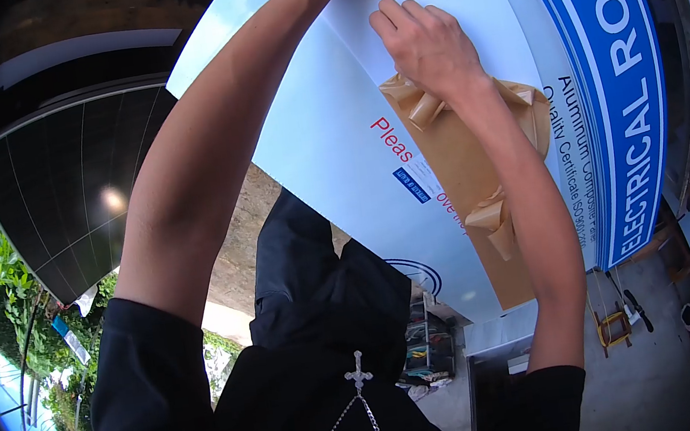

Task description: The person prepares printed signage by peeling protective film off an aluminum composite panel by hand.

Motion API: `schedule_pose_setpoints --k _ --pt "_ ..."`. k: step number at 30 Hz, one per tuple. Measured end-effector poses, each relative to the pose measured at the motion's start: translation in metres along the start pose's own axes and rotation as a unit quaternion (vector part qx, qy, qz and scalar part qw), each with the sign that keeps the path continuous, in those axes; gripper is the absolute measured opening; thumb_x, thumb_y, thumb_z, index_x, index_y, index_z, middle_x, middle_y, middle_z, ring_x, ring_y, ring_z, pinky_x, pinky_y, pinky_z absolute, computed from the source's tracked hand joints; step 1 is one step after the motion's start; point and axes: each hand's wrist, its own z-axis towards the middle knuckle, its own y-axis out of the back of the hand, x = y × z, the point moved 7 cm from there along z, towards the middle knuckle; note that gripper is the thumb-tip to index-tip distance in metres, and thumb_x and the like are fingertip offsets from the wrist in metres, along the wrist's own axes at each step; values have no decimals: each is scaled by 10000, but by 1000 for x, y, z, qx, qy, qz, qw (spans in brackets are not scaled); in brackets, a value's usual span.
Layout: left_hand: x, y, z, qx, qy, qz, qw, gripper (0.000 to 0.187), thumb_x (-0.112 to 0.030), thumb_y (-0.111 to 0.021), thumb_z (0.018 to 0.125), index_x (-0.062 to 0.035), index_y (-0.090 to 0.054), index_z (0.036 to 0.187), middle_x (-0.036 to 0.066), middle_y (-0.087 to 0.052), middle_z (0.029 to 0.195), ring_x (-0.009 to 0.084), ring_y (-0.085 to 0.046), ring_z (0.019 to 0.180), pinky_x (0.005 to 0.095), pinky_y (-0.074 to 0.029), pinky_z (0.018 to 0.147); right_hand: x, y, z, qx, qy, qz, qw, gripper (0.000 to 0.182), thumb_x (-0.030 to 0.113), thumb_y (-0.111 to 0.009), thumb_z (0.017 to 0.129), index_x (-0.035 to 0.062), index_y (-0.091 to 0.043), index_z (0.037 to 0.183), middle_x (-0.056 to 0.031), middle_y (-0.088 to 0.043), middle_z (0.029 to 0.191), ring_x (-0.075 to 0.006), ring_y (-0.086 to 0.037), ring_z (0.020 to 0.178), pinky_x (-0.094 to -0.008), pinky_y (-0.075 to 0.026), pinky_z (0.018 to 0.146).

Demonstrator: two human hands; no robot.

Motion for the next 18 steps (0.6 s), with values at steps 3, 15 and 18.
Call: schedule_pose_setpoints --k 3,15,18 --pt "-4 6 -4 4 0 -15 1000 574 -493 -396 949 -280 -376 1482 73 -265 1584 296 -166 1481 565 -52 1191 -1 2 -2 -1 -1 21 1000 100 4 -599 774 57 -534 827 -57 -537 818 -218 -607 735 -359 -526 653" --pt "-1 0 -5 -45 -6 -3 999 574 -479 -441 922 -275 -419 1458 80 -320 1561 300 -217 1467 560 -96 1187 -10 11 -16 -46 28 139 989 214 57 -706 750 89 -676 959 -12 -629 911 -205 -633 760 -340 -539 686" --pt "-3 1 -10 -40 -2 -11 999 577 -483 -441 922 -278 -414 1461 79 -318 1562 299 -215 1468 556 -94 1189 -5 9 -16 -44 46 114 991 201 33 -690 749 71 -667 945 -23 -629 900 -202 -637 765 -331 -538 675"
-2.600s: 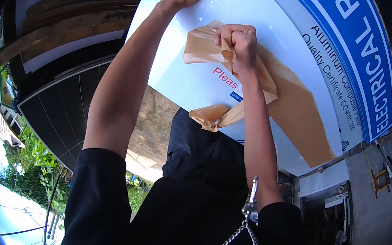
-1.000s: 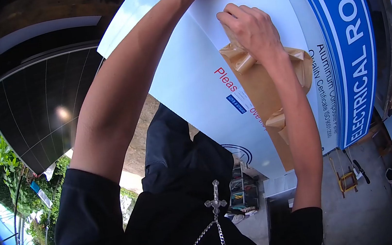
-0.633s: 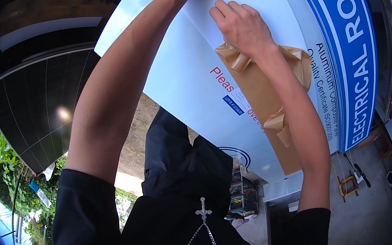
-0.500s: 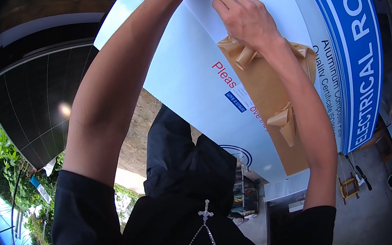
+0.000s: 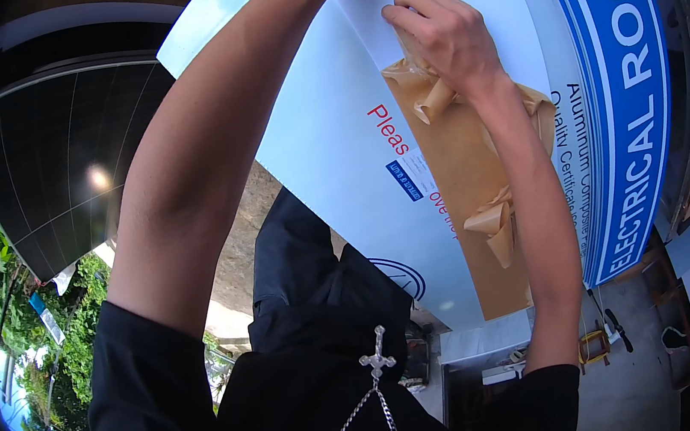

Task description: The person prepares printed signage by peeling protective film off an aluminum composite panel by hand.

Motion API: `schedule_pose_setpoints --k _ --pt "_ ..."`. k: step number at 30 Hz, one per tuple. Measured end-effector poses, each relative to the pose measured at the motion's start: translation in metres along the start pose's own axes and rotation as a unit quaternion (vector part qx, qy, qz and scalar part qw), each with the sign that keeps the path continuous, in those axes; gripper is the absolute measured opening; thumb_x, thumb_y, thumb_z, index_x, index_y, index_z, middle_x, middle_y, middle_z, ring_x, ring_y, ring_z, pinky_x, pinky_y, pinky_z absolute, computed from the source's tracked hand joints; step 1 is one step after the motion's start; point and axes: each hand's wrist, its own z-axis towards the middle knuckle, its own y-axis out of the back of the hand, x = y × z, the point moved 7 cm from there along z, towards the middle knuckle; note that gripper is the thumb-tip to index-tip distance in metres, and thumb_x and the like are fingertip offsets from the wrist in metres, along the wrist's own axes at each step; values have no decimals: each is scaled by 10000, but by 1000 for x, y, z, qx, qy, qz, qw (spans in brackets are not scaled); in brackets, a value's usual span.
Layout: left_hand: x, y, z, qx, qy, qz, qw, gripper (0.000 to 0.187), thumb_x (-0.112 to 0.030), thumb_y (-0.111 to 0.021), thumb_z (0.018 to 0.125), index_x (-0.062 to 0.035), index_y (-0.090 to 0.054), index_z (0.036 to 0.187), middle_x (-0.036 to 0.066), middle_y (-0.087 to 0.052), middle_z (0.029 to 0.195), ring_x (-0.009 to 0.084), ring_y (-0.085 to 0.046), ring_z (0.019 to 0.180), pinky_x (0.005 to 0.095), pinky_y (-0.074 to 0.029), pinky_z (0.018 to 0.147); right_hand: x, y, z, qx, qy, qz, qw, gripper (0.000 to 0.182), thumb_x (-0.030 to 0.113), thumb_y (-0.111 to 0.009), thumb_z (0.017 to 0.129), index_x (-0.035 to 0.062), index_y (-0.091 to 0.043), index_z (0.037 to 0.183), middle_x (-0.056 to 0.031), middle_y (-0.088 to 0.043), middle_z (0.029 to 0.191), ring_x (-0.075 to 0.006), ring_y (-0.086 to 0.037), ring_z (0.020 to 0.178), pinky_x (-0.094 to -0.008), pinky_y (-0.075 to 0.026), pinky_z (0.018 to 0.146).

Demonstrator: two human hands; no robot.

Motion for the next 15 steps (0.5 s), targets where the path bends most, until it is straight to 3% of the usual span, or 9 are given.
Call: schedule_pose_setpoints --k 5,8,9,11,15 --pt "2 1 8 21 -4 22 1000 574 -487 -408 948 -286 -366 1484 65 -287 1575 301 -197 1473 555 -93 1193 5 2 9 10 -12 -24 1000 152 12 -669 752 40 -630 896 -58 -605 855 -213 -628 739 -333 -531 646" --pt "15 -29 8 -109 -7 158 981 487 -590 -373 963 -454 -394 1430 -44 -341 1548 208 -244 1458 586 -120 1182 0 -5 9 43 -46 -48 997 108 11 -647 765 39 -594 855 -66 -562 813 -224 -607 720 -349 -515 627" --pt "14 -27 10 -94 8 193 977 517 -662 -290 935 -503 -373 1420 -77 -340 1542 199 -234 1460 519 -77 1214 -2 -3 10 36 -48 -45 997 93 14 -635 762 45 -571 822 -64 -545 799 -220 -598 719 -347 -511 626" --pt "16 -28 12 -80 2 170 982 525 -658 -293 933 -497 -363 1428 -72 -323 1551 202 -234 1460 530 -58 1211 -2 0 12 27 -48 -32 998 95 19 -612 756 58 -526 755 -62 -513 771 -212 -581 717 -342 -502 625" --pt "17 -29 12 -71 0 170 983 534 -663 -264 933 -497 -352 1433 -74 -314 1555 203 -225 1463 530 -48 1211 -6 9 9 75 -99 49 991 53 26 -589 814 26 -537 812 -99 -533 845 -270 -577 824 -395 -490 732"
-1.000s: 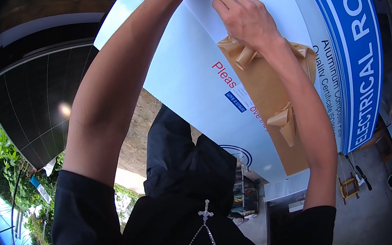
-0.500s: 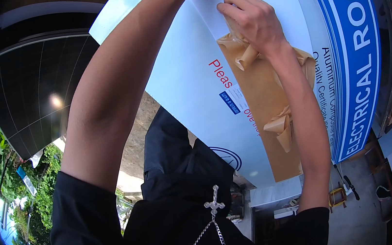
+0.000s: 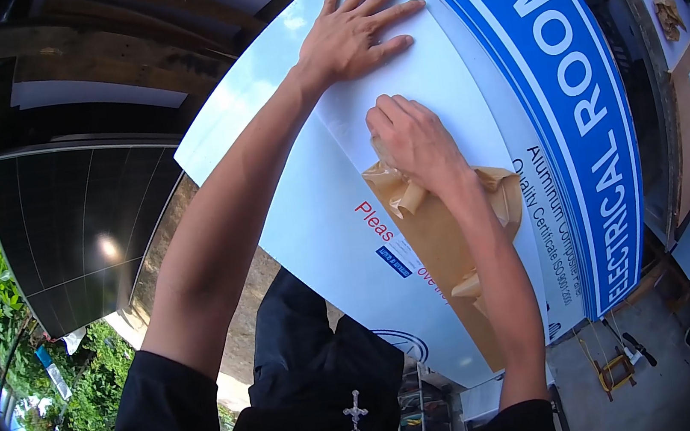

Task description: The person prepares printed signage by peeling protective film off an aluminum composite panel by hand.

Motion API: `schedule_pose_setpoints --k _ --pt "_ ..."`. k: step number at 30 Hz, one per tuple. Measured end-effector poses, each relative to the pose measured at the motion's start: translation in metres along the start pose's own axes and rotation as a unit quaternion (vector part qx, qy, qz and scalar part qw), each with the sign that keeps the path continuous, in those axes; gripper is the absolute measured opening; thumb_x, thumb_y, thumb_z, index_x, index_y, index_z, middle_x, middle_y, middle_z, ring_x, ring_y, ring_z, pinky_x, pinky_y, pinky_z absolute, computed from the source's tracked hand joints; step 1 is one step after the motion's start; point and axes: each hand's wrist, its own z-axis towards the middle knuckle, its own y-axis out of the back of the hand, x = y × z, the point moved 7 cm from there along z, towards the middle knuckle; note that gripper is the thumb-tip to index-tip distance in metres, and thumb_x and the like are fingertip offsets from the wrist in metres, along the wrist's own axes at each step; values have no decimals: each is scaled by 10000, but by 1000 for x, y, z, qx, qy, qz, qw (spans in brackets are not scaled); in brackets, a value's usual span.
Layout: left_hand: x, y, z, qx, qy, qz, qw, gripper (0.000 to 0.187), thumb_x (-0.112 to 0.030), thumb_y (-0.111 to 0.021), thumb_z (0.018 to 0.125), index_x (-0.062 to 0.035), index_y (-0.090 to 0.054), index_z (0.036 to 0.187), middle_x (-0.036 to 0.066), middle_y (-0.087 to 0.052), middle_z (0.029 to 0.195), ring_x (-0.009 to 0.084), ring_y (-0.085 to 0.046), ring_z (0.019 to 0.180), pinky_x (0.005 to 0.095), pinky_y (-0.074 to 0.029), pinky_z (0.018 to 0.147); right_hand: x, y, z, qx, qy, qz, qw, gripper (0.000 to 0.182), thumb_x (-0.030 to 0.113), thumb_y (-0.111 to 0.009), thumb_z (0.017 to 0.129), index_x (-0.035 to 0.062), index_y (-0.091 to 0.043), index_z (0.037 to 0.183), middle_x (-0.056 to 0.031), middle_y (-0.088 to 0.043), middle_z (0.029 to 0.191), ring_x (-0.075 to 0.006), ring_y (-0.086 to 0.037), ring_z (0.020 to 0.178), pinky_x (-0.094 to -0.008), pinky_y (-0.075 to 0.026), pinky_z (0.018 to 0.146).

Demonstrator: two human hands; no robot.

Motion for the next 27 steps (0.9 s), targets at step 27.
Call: schedule_pose_setpoints --k 27 --pt "2 0 -4 -34 21 -21 999 484 -630 -346 947 -477 -427 1399 -62 -381 1523 203 -266 1450 540 -113 1199 -24 -1 -17 -23 -379 90 921 308 285 -672 893 18 -527 845 -125 -549 713 -336 -547 661 -453 -429 643"
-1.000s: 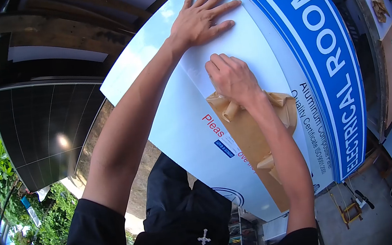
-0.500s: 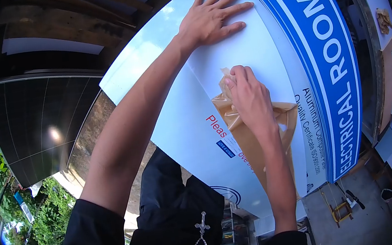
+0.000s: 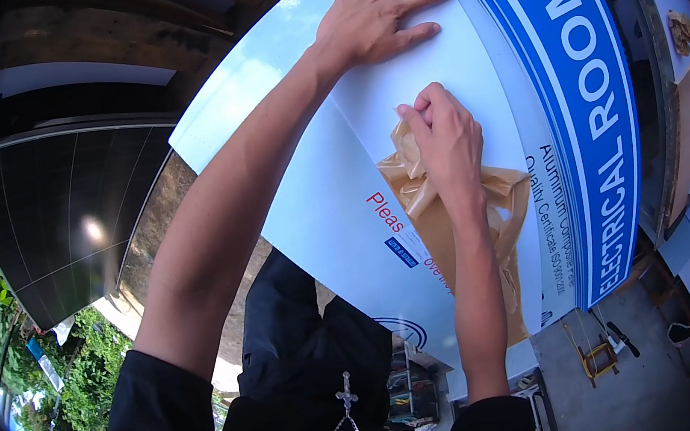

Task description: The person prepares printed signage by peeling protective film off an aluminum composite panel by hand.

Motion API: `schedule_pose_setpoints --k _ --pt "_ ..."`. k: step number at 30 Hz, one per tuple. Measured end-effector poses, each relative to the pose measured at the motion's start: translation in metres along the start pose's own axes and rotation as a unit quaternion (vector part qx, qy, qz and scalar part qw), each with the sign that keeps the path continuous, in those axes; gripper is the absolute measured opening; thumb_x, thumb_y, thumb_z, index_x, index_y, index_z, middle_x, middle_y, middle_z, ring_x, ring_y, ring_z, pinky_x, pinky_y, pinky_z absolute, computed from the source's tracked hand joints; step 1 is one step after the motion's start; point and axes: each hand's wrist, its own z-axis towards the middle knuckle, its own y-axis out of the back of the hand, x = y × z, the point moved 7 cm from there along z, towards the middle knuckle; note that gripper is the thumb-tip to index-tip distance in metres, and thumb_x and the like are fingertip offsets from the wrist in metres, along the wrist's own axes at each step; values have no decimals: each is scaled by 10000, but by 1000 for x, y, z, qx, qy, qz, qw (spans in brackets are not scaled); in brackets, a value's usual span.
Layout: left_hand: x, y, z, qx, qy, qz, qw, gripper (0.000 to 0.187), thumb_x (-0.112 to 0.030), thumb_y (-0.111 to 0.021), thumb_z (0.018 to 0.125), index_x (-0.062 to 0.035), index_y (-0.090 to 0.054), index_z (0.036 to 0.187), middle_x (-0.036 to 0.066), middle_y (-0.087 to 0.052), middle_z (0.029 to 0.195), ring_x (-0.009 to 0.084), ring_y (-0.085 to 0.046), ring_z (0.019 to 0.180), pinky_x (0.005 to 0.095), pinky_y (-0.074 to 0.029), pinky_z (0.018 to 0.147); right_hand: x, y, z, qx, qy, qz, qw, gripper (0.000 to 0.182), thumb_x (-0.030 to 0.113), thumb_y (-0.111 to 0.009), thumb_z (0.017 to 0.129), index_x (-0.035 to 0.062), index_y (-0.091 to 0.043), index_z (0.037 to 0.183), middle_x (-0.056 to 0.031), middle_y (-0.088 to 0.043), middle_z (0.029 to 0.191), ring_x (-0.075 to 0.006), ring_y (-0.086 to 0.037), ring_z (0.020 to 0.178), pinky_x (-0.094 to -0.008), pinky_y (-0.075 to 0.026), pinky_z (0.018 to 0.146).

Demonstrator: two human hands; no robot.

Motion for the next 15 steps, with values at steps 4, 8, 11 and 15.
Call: schedule_pose_setpoints --k 4,8,11,15 --pt "-1 8 3 18 2 -11 1000 504 -618 -325 956 -460 -393 1430 -41 -354 1542 217 -247 1459 545 -102 1197 -2 2 -2 -23 -36 40 998 326 284 -712 857 17 -526 844 -105 -503 667 -312 -517 633 -429 -420 625" --pt "-1 35 9 155 -18 -160 975 571 -501 -406 956 -291 -360 1485 69 -285 1575 298 -198 1472 559 -99 1192 1 0 -1 -42 -35 -12 998 344 298 -741 823 23 -536 847 -92 -481 649 -294 -506 614 -408 -418 613" --pt "-2 35 9 155 -20 -152 976 568 -502 -405 960 -293 -357 1486 74 -285 1574 300 -199 1471 562 -101 1192 -4 -1 1 -32 -44 8 998 335 299 -746 815 35 -543 851 -82 -480 647 -285 -503 603 -401 -419 610" --pt "-2 29 11 149 -24 -143 978 565 -499 -404 962 -294 -358 1486 77 -289 1572 305 -201 1470 566 -100 1191 -12 -5 -1 -64 -54 32 996 323 289 -757 805 47 -549 850 -66 -471 642 -269 -498 593 -394 -415 602"
